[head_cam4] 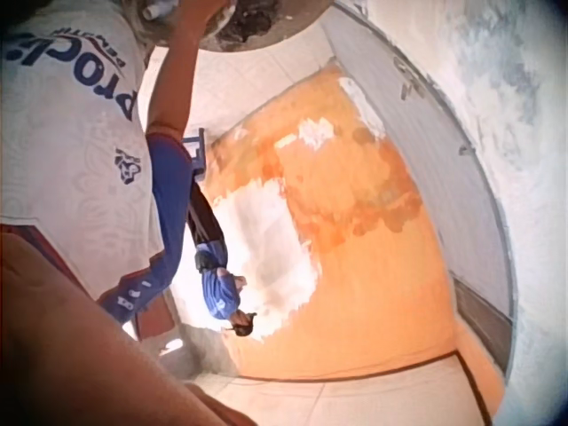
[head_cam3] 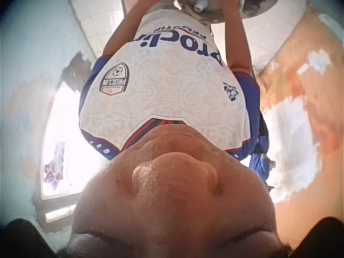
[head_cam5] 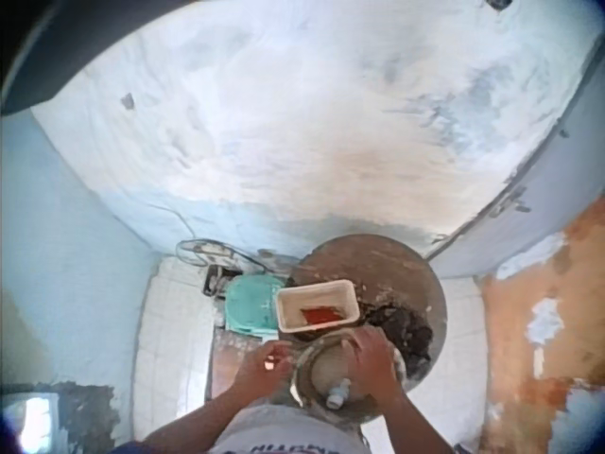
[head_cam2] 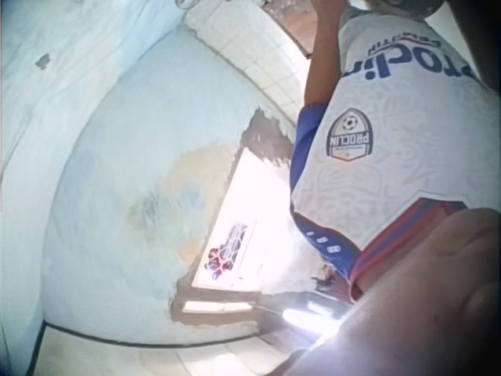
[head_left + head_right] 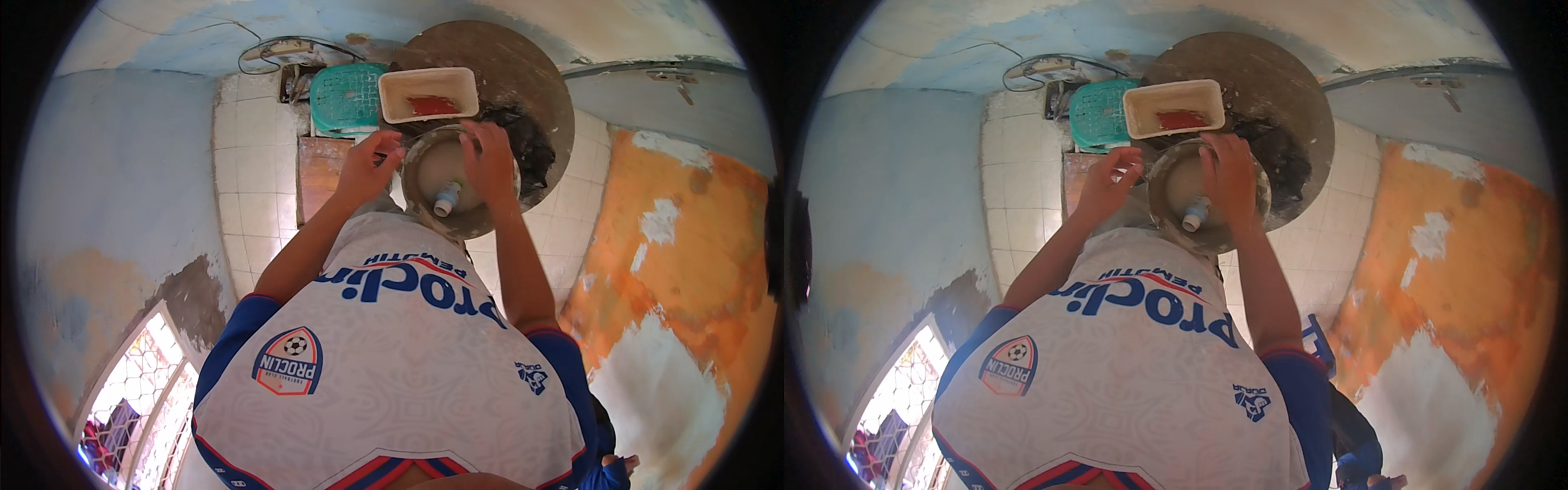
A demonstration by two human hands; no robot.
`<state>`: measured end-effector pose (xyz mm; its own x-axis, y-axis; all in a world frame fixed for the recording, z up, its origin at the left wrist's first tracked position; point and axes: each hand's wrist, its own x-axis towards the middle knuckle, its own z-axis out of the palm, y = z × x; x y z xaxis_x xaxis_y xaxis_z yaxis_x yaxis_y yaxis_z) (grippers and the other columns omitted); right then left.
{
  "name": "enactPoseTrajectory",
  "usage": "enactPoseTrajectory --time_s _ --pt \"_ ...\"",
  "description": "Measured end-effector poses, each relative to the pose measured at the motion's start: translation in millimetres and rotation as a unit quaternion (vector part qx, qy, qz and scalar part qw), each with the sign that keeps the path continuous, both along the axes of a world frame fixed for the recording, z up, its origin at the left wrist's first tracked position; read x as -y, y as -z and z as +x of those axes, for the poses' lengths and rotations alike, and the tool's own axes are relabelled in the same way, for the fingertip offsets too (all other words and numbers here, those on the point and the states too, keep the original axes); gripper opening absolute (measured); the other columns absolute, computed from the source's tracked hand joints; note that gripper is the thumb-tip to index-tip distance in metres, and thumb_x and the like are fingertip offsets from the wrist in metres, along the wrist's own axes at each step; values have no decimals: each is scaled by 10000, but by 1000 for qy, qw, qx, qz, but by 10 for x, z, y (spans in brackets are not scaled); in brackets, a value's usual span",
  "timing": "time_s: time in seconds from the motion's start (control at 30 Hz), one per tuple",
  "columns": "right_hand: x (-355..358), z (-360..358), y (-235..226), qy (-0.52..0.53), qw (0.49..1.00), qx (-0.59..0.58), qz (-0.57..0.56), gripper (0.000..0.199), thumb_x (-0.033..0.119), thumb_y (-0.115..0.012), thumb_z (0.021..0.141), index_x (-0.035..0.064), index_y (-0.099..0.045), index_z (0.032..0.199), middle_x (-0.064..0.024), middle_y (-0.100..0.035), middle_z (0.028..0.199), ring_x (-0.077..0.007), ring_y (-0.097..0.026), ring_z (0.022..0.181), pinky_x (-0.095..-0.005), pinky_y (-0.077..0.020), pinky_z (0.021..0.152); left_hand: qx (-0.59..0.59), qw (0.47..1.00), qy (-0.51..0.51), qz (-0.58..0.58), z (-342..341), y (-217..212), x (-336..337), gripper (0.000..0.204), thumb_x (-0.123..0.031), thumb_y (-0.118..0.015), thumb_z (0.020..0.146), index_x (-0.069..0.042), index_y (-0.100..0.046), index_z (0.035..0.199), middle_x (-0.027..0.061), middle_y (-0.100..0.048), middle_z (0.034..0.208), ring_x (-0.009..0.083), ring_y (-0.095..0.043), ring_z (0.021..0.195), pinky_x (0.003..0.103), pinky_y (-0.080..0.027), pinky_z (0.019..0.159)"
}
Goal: The person mixes a light-colored material in a plastic container using a scraping tool, then uses their hands to mix a darker material in a bucket and cleans the scraping tool.
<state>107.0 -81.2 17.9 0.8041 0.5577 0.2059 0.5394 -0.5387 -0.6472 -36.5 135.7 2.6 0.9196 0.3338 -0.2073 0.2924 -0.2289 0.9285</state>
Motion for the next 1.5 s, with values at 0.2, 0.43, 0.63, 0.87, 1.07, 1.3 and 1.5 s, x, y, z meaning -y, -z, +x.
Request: enactPoseTrajectory --time_s 0.2,0.43,0.63,0.87,1.07,1.3,1.5 --pt "-961 737 362 -168 953 -156 -200 286 213 -536 968 94 -750 1117 -170 -735 1104 -378 -685 1043 -443 -528 924 13 998 60 -18 -22 69 -218 400 -244 -748 933 -84 -649 1285 114 -736 1058 234 -711 958 360 -546 850" --pt "-1552 999 1076 -269 838 -128 -458 396 336 -467 950 121 -769 1090 -179 -740 1127 -386 -700 1023 -495 -523 934 -13 991 130 -6 -135 21 -542 439 -288 -744 939 -97 -625 1315 126 -730 1082 263 -709 954 384 -553 857" --pt "-1396 1055 858 -280 857 -113 -419 323 330 -582 894 127 -767 1065 -152 -744 1083 -371 -711 1023 -486 -545 902 -47 994 87 -42 -211 95 -704 427 -240 -715 967 -64 -614 1343 125 -726 1118 221 -699 1060 355 -541 914" --pt "-1126 1045 784 -238 905 76 -344 216 212 -614 922 158 -761 1071 -119 -749 1087 -324 -726 1029 -443 -575 876 -47 991 114 -42 -124 53 -649 427 -225 -707 969 -61 -605 1351 109 -726 1121 203 -693 1051 350 -540 897" --pt "-1092 951 504 -165 870 25 -464 341 114 -644 884 189 -715 1209 -108 -722 1122 -327 -702 1071 -445 -567 895 -48 990 126 -50 -144 96 -602 427 -227 -706 973 -62 -602 1353 91 -723 1096 179 -683 1027 333 -530 875" --pt "-669 785 388 -104 933 128 -319 262 110 -637 906 210 -743 1124 -53 -691 1066 -264 -678 1096 -442 -564 868 -30 992 111 -55 -165 180 -611 443 -305 -728 952 -83 -622 1320 119 -732 1077 227 -707 973 362 -543 847" --pt "-535 605 350 -111 950 166 -241 228 119 -661 885 210 -748 1075 -3 -677 1005 -245 -651 1010 -460 -499 812 -35 990 121 -65 -115 155 -502 429 -279 -730 954 -75 -620 1315 118 -731 1067 221 -710 958 354 -543 846"
